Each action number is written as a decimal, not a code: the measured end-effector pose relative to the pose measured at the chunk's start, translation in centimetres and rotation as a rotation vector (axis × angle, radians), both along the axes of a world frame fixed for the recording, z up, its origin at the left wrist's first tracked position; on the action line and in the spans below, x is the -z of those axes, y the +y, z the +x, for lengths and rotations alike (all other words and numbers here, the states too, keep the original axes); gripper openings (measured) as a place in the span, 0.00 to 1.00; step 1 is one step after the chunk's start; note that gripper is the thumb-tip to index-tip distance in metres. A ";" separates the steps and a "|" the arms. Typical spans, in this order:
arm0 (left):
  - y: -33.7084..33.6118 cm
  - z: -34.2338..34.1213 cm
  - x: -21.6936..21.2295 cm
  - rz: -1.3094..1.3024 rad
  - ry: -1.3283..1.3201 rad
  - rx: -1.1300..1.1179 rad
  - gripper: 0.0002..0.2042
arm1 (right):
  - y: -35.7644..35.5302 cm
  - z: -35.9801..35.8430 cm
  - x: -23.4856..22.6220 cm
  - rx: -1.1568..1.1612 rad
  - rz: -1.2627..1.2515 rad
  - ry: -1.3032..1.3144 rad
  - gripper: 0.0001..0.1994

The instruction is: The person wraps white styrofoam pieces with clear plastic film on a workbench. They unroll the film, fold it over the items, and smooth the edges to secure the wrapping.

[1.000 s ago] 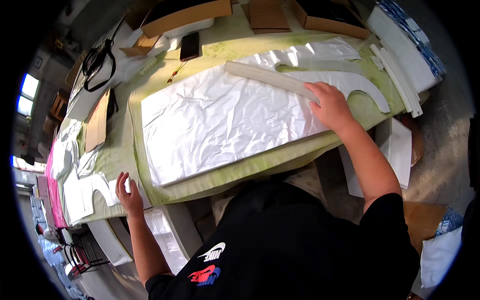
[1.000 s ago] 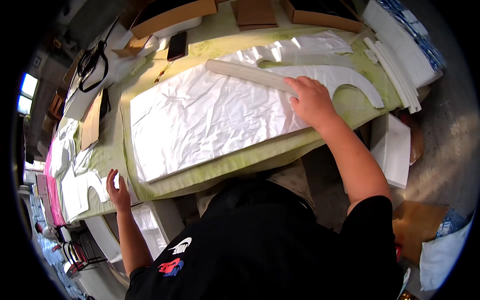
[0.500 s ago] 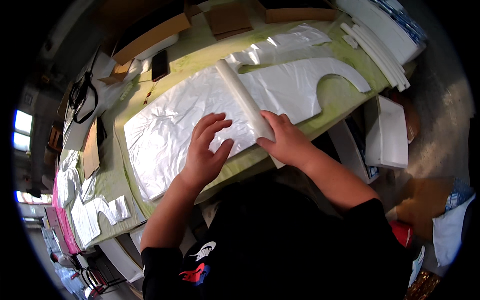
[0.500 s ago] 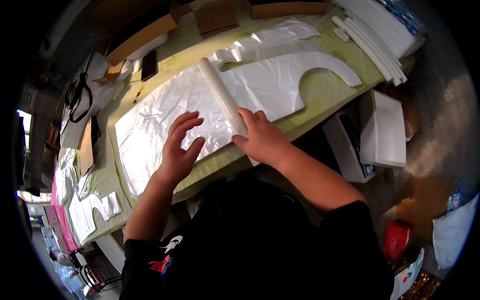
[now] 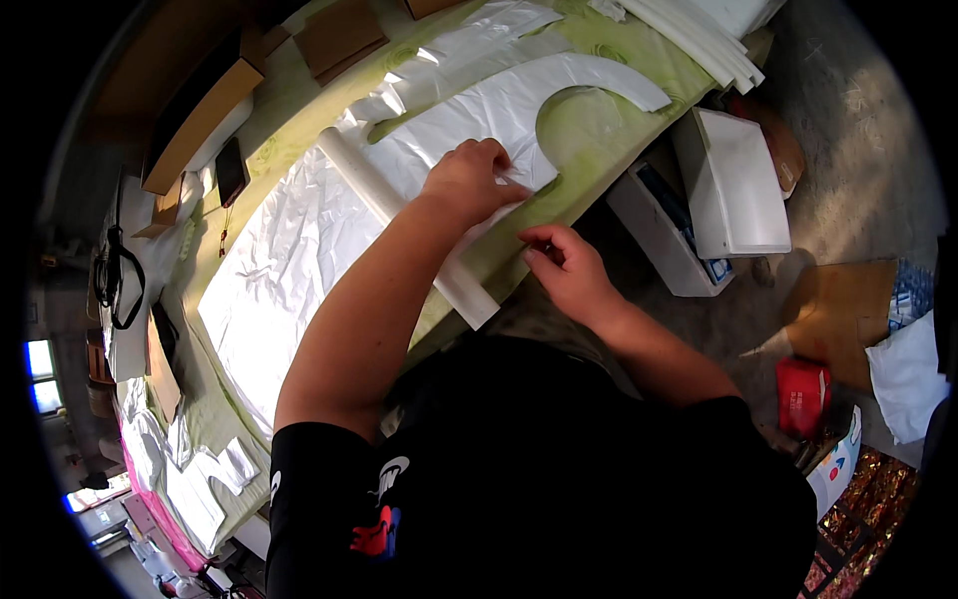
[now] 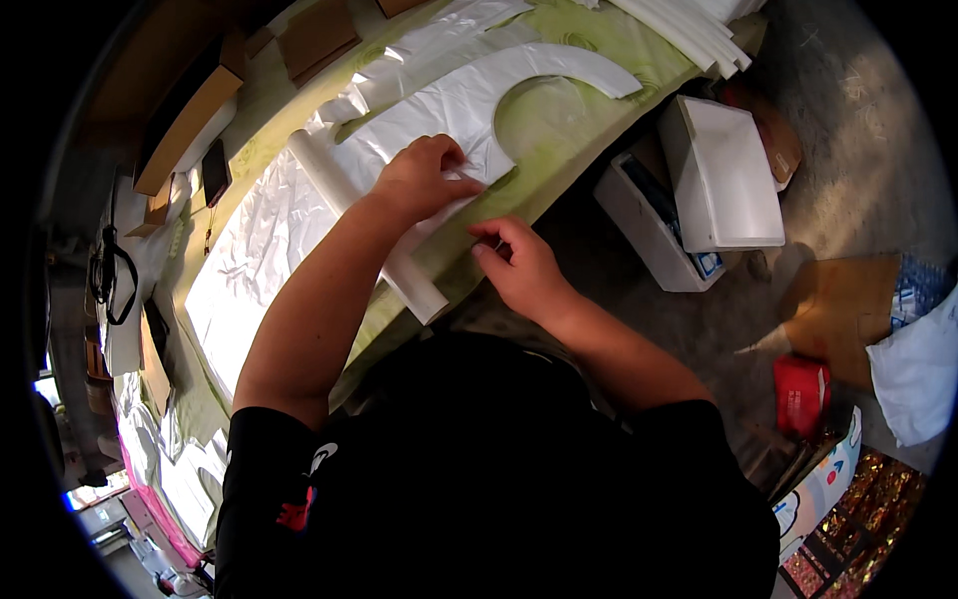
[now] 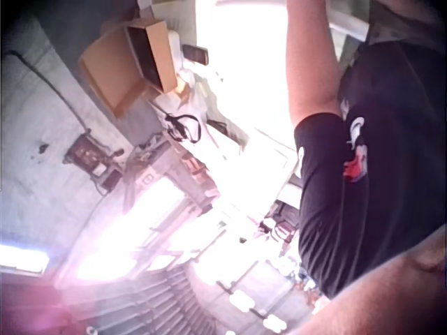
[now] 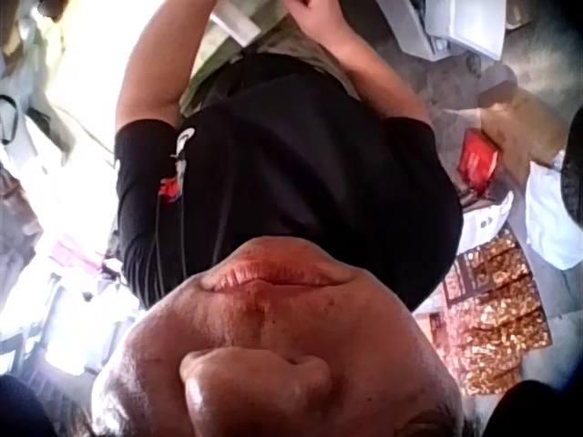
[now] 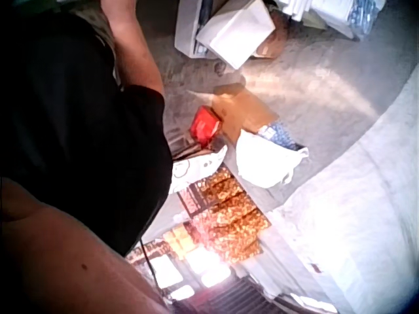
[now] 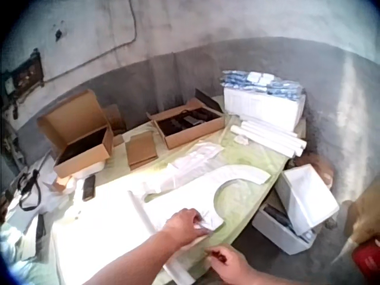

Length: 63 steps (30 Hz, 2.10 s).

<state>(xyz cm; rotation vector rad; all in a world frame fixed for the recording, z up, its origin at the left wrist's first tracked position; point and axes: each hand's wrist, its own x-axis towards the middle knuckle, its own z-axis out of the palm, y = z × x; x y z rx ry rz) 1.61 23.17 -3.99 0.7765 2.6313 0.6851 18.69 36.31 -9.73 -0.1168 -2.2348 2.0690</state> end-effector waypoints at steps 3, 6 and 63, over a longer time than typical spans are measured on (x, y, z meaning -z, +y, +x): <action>0.0 -0.5 0.0 0.013 -0.077 -0.035 0.19 | 0.8 0.8 1.7 0.022 -0.033 -0.061 0.11; -0.2 -1.1 0.3 0.028 -0.195 -0.058 0.17 | 1.2 1.0 1.9 0.033 -0.016 -0.046 0.10; -1.6 -1.8 0.8 0.200 -0.348 -0.133 0.14 | 3.5 -5.6 0.1 0.135 0.738 0.676 0.20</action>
